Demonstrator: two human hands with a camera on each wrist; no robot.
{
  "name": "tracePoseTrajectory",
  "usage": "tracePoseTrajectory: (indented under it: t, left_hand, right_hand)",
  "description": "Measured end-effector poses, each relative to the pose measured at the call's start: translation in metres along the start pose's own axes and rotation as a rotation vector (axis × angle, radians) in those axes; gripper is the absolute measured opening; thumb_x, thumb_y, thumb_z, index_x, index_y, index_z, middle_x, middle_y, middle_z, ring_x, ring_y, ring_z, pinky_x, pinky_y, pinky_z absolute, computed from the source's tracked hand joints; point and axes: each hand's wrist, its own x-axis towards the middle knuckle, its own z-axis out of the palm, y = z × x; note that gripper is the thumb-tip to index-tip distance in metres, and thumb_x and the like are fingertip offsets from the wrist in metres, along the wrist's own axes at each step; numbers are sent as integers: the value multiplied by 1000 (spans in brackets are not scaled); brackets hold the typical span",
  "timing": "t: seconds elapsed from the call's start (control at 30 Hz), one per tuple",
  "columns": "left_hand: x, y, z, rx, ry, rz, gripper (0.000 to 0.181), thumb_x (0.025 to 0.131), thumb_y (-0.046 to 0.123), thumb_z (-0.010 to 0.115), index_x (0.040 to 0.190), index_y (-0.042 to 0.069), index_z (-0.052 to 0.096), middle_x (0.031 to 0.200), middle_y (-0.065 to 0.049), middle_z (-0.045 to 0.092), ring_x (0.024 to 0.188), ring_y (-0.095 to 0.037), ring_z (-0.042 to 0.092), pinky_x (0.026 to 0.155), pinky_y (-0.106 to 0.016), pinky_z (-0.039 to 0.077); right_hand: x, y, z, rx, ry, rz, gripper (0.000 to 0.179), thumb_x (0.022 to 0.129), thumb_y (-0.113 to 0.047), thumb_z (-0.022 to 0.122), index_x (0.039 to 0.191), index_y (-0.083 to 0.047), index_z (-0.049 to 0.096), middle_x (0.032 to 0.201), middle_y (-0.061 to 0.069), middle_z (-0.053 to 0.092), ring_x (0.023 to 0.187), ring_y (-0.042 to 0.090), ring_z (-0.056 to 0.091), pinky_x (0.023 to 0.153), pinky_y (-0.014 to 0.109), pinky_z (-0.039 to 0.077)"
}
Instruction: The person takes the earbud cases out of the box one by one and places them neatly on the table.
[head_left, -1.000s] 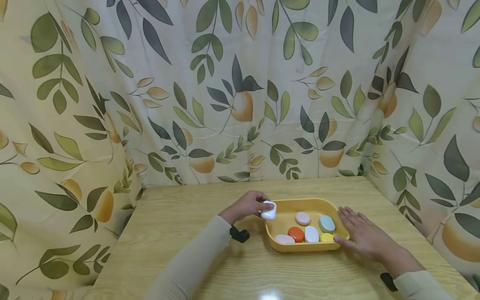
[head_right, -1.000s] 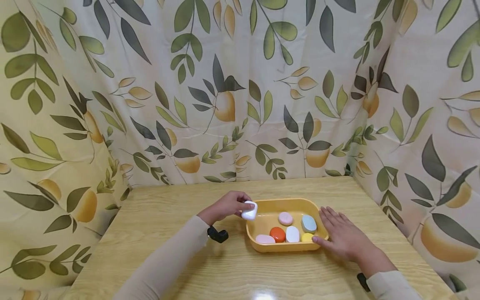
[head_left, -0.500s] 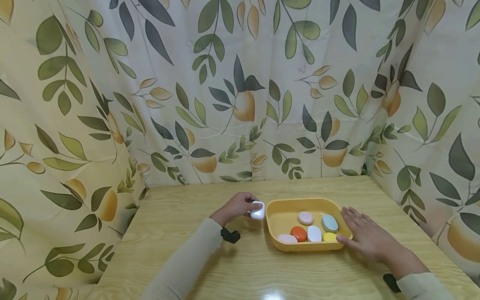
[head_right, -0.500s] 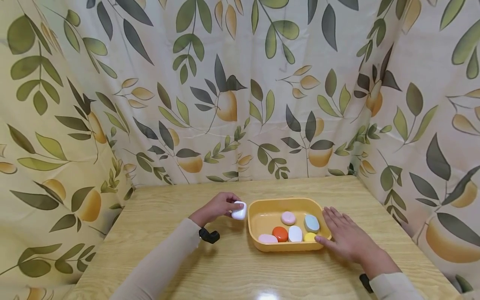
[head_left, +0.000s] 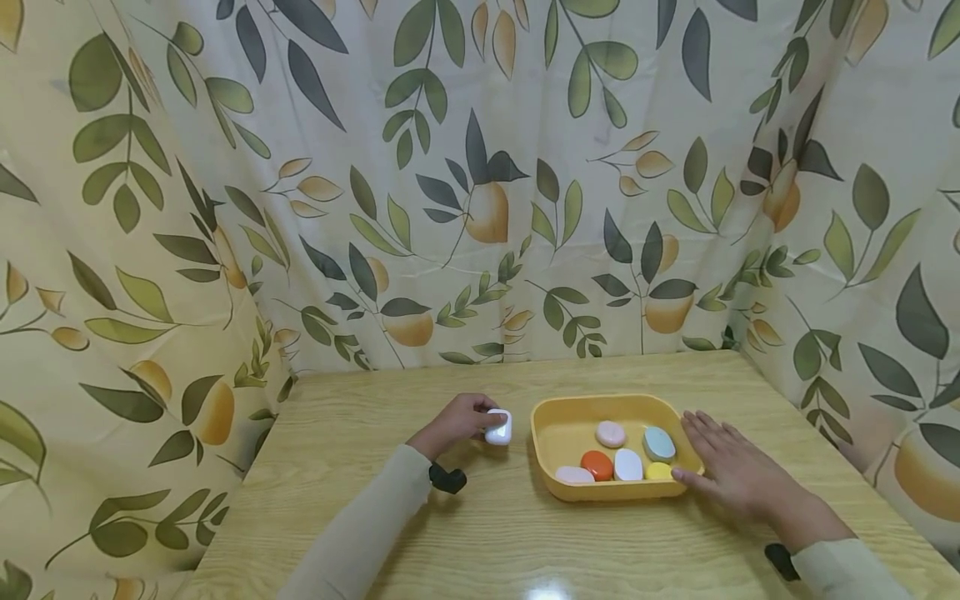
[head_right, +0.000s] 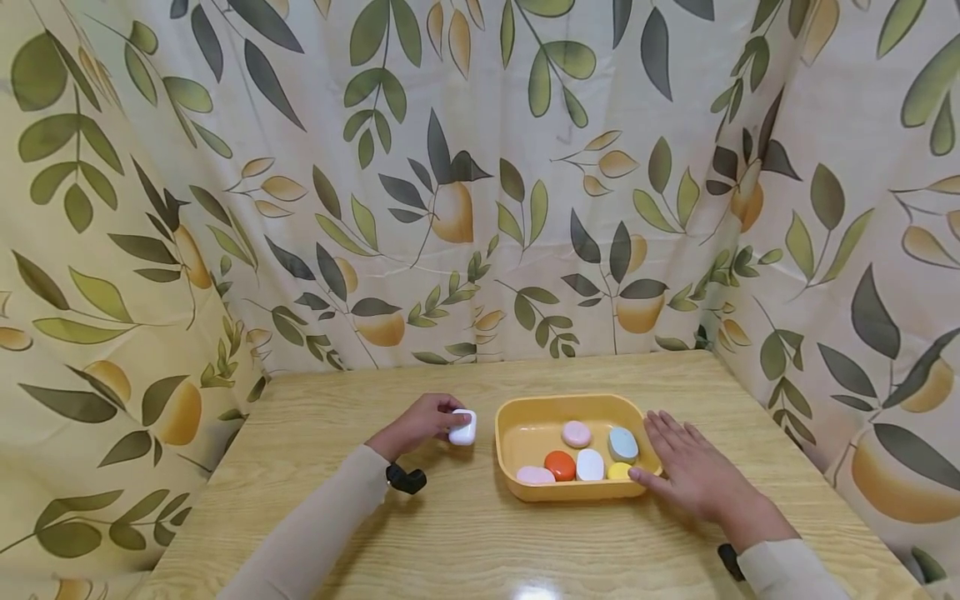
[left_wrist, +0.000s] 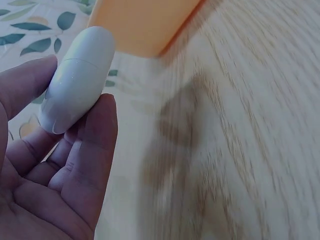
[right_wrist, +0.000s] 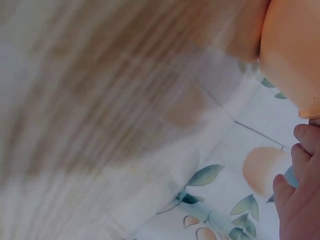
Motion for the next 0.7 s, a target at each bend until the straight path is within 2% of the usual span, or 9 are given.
tracePoseTrajectory:
  t: [0.23, 0.37, 0.53, 0.7]
  left_hand:
    - [-5, -9, -8, 19, 39, -27, 28, 89, 21, 74, 105, 0, 64, 98, -9, 64, 84, -22, 63, 69, -36, 58]
    - [-6, -13, -11, 41, 52, -57, 30, 89, 23, 74, 105, 1, 64, 98, -9, 63, 84, -21, 63, 69, -34, 57]
    - [-7, -19, -13, 71, 68, -66, 32, 87, 28, 76, 104, 3, 65, 97, -7, 63, 83, -20, 63, 68, -32, 57]
    - [-5, -25, -11, 90, 94, -60, 32, 86, 28, 77, 101, 2, 65, 95, -7, 63, 82, -19, 63, 67, -31, 57]
  right_hand:
    - [10, 3, 0, 13, -31, 17, 88, 97, -57, 46, 150, 8, 20, 154, 28, 24, 141, 45, 19, 117, 48, -1]
    - [11, 5, 1, 31, -35, 27, 88, 97, -58, 46, 150, 8, 20, 154, 28, 23, 141, 45, 19, 117, 46, -3]
    - [11, 6, 3, 33, -27, 24, 87, 98, -57, 46, 151, 7, 19, 154, 27, 23, 141, 45, 19, 116, 39, -8]
    - [12, 4, 2, 45, -29, 22, 87, 98, -56, 46, 151, 7, 18, 154, 27, 23, 141, 45, 18, 117, 43, -4]
